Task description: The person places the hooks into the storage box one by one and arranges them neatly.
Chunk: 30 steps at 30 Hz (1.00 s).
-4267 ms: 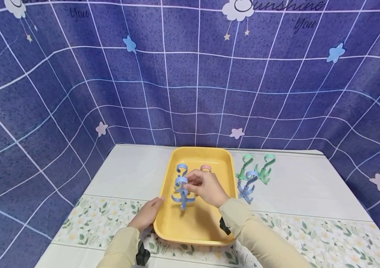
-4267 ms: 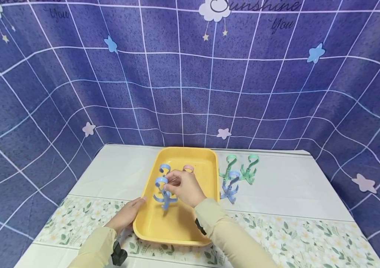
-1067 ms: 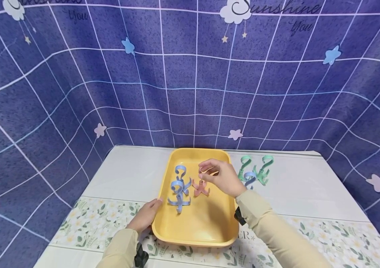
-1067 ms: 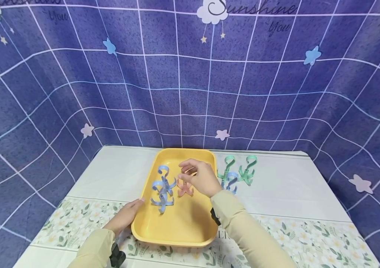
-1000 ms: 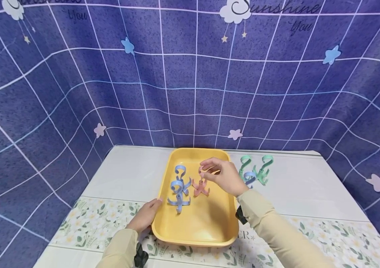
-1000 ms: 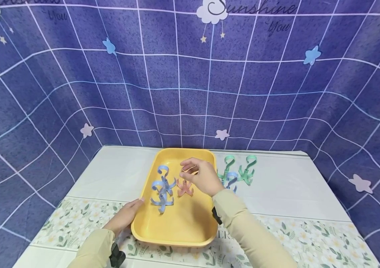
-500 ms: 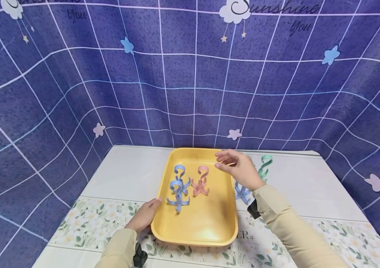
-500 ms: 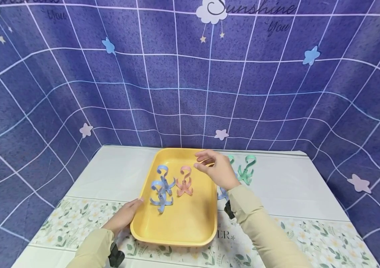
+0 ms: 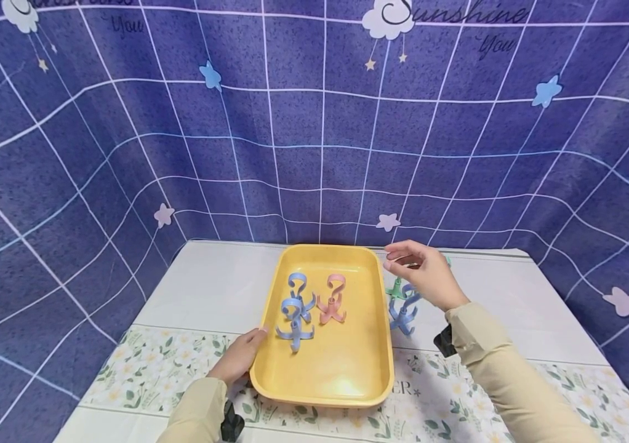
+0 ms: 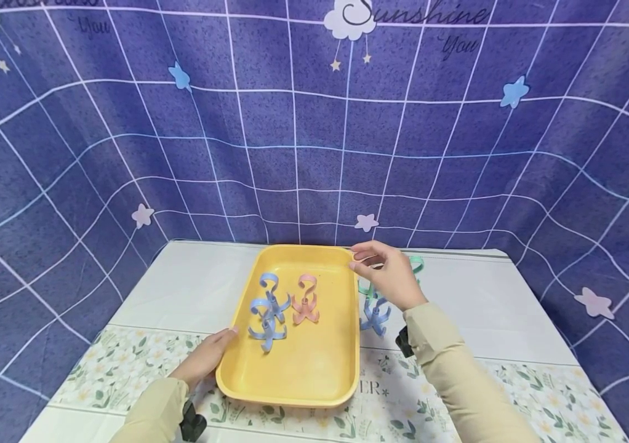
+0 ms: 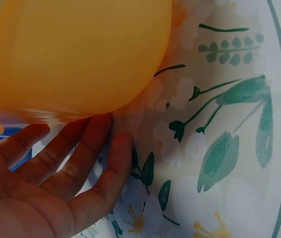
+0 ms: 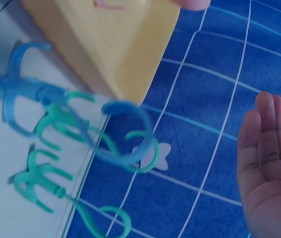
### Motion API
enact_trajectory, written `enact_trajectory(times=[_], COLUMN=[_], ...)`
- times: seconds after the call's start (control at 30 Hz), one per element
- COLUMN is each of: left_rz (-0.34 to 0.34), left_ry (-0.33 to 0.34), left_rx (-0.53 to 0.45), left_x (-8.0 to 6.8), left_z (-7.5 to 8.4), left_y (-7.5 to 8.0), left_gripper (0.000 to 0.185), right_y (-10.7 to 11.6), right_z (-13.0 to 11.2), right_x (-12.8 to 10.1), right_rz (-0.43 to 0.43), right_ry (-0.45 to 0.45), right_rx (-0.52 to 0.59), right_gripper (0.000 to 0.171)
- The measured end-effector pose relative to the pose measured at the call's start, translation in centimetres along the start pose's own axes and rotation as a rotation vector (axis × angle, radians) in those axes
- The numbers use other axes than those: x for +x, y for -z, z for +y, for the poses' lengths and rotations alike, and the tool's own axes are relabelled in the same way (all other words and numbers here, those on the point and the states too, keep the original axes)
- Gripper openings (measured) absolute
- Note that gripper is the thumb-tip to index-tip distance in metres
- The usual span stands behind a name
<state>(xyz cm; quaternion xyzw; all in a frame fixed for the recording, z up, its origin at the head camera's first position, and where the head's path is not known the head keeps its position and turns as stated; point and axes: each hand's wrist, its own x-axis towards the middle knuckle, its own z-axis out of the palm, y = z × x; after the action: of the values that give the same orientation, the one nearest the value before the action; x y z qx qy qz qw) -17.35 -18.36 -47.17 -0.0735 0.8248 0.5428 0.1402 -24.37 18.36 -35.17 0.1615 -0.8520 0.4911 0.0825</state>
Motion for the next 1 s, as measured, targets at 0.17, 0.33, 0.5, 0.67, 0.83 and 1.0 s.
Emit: enact_trajectory(times=[0.17, 0.33, 0.5, 0.67, 0.83, 1.0], left_rz=[0.003, 0.012, 0.014, 0.013, 0.013, 0.013], left_ry=[0.015, 0.024, 0.024, 0.019, 0.025, 0.029], left_rx=[0.006, 0.016, 0.011, 0.009, 0.007, 0.009], left_x=[0.0, -0.1, -0.2, -0.4, -0.4, -0.3], left_z=[0.2, 0.4, 0.4, 0.5, 0.5, 0.5], left_y=[0.0, 0.0, -0.1, -0.1, -0.1, -0.1], left_gripper=[0.058, 0.058, 0.057, 0.056, 0.057, 0.058], right_y=[1.0, 1.9, 2.6, 3.1, 3.5, 3.7], right_z=[1.0, 2.1, 3.0, 3.7, 4.4, 5.1], right_x=[-0.2, -0.5, -0.9, -1.3, -1.7, -2.0], right_rz=[0.002, 0.000, -0.013, -0.012, -0.027, -0.073], right_ry=[-0.011, -0.027, -0.025, -0.012, -0.021, -0.055], right_rx=[-0.038, -0.096, -0.143, -0.169, -0.189, -0.198], right_gripper=[0.030, 0.029, 0.029, 0.028, 0.027, 0.029])
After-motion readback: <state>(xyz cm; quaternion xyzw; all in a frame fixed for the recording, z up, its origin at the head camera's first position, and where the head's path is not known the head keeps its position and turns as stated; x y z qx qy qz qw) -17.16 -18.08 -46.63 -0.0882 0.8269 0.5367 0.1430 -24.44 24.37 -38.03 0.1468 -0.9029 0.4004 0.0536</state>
